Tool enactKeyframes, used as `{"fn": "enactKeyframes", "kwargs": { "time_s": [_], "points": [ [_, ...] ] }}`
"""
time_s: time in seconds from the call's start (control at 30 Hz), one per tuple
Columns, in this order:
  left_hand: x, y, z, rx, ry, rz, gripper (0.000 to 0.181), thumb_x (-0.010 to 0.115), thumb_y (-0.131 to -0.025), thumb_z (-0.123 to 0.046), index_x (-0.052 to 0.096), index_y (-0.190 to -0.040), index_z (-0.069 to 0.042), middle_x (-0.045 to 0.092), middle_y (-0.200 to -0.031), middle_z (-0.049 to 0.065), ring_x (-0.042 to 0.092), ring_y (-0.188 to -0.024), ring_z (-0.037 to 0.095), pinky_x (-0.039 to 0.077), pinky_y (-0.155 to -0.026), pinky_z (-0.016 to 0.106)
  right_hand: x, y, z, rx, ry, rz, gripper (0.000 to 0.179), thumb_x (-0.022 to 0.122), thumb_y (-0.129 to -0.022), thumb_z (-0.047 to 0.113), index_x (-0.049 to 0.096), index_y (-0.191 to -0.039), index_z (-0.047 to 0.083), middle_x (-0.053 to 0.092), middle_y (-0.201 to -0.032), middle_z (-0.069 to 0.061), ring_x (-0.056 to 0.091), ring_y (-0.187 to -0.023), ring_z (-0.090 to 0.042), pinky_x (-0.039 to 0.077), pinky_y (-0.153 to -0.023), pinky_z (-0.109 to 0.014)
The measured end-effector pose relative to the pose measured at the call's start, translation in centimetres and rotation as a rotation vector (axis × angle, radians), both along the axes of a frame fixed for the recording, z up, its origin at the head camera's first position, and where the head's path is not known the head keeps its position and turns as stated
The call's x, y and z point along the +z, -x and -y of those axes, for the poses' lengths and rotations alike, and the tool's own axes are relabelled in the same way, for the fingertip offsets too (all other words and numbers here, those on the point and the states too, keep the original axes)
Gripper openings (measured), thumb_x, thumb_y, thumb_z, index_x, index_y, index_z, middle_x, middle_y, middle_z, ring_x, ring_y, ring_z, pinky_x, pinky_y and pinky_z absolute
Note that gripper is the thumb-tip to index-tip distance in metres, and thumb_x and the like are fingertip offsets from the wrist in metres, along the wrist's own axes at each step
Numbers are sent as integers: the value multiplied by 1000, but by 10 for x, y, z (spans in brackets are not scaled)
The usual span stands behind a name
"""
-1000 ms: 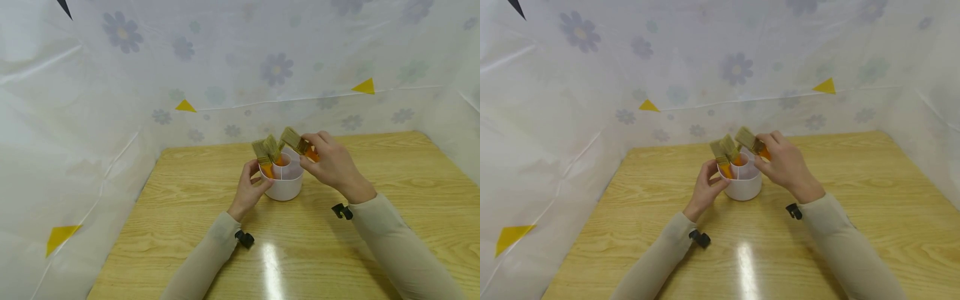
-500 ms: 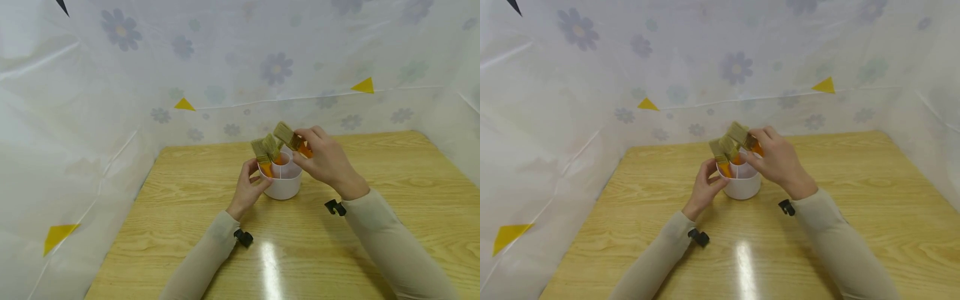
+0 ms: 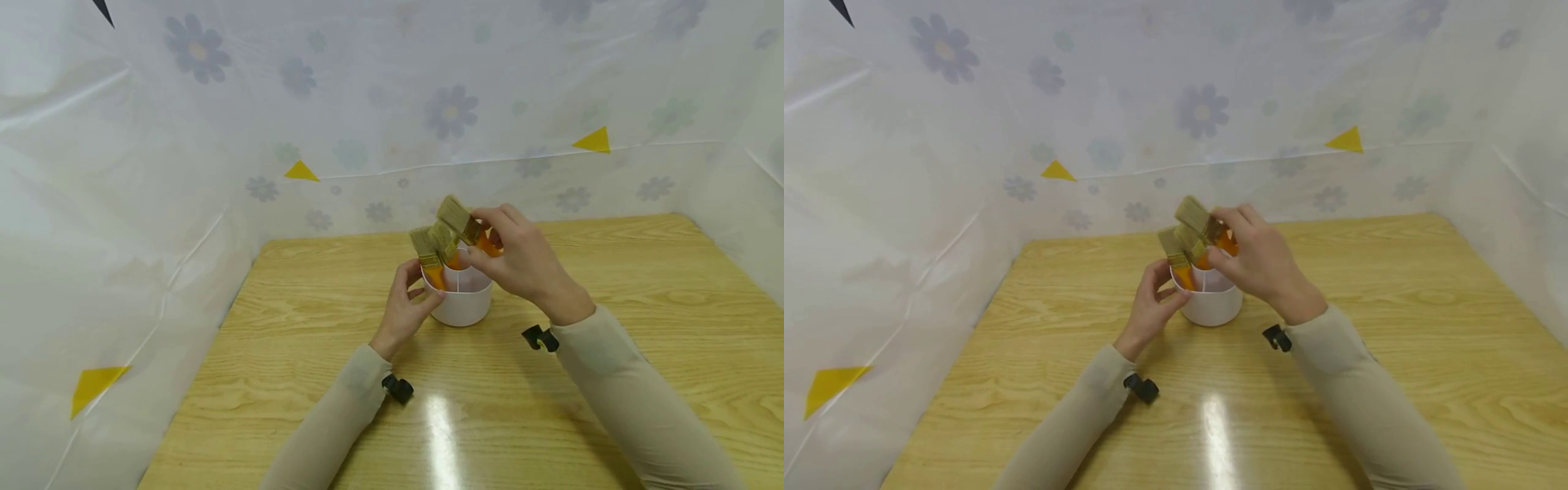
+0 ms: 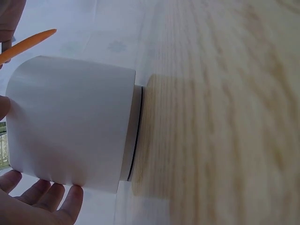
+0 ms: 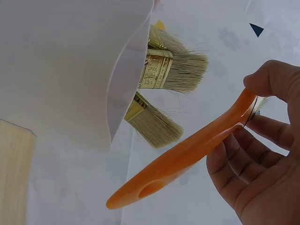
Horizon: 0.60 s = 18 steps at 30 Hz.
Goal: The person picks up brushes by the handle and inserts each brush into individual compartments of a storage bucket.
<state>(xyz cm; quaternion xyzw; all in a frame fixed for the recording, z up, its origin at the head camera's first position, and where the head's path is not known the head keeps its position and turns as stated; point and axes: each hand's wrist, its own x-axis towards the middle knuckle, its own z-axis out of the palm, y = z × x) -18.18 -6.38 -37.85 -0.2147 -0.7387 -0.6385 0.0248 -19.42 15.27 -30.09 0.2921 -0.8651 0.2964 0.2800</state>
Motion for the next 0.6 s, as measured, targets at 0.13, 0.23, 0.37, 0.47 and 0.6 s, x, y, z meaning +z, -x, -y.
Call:
{"fn": "enactKeyframes", "kwargs": {
  "time_s": [0.13, 0.23, 0.37, 0.47, 0.6],
  "points": [
    [1, 0, -1, 11, -3, 4, 64, 65, -88, -5, 32, -141, 3, 40, -138, 21, 39, -129, 36, 36, -101, 56, 2, 0, 1, 30, 25, 7, 49, 74, -81, 13, 56, -126, 4, 56, -101, -7, 50, -75, -19, 43, -63, -32],
    [0, 0, -1, 12, -4, 9, 64, 65, -87, -5, 31, -142, 2, 40, -138, 21, 39, -129, 35, 36, -102, 56, 3, 1, 3, 48, 42, 9, 49, 73, -81, 11, 57, -126, 4, 56, -102, -7, 51, -75, -18, 44, -65, -32],
    [-11, 7, -1, 13, -12, 8, 66, 66, -88, -7, 31, -143, 0, 40, -140, 19, 38, -130, 35, 35, -102, 56, 4, 2, 4, 77, 67, 19, 49, 72, -81, 8, 57, -127, 5, 57, -101, -7, 52, -76, -16, 47, -66, -33],
    [-23, 14, -1, 23, -13, 1, 65, 67, -88, -10, 33, -143, -5, 41, -140, 16, 39, -130, 32, 36, -102, 54, 5, 3, 6, 101, 84, 23, 48, 71, -81, 7, 57, -127, 5, 58, -100, -7, 53, -76, -15, 49, -66, -35],
    [-30, 18, -1, 43, -4, -7, 65, 69, -87, -18, 35, -142, -13, 43, -139, 7, 41, -129, 23, 39, -102, 48, 5, 4, 7, 116, 92, 18, 47, 69, -81, 9, 57, -126, 5, 58, -100, -7, 54, -76, -15, 50, -66, -33]
  ]
}}
